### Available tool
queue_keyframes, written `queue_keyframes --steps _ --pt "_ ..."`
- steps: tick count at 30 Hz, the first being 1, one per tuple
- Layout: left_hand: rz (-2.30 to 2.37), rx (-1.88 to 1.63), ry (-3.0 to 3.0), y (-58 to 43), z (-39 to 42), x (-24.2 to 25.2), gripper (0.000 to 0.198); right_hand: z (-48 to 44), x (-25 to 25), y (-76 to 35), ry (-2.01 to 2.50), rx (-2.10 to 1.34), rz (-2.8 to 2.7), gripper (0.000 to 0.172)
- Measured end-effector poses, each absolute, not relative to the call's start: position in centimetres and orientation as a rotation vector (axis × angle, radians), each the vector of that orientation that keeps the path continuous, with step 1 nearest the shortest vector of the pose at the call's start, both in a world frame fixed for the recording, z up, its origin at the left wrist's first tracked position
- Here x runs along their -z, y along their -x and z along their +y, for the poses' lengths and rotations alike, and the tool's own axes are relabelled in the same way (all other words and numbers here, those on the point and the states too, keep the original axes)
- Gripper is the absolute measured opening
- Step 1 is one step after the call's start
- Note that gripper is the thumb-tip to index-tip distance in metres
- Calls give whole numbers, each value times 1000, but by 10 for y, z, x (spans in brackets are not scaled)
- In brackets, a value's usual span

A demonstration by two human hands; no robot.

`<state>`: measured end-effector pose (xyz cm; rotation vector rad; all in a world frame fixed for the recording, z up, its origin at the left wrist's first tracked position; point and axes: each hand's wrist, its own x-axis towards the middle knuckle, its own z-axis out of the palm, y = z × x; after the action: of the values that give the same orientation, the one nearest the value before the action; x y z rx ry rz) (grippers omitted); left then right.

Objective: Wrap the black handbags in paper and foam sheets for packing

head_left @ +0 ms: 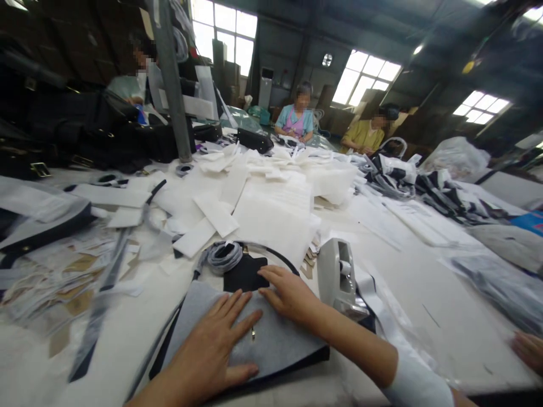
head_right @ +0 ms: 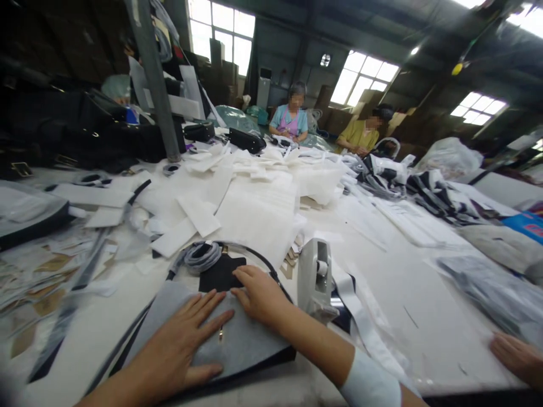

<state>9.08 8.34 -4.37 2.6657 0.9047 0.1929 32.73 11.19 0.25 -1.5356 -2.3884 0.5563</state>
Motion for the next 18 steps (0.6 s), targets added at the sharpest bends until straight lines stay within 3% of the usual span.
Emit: queue_keyframes --steps 8,18 --pt "917 -180 -2580 -91 84 42 90 197 12 -293 1774 -576 -2274 43" --pt "895 -278 -2652 -91 82 36 83 161 -10 -310 1307 -755 -2357 21"
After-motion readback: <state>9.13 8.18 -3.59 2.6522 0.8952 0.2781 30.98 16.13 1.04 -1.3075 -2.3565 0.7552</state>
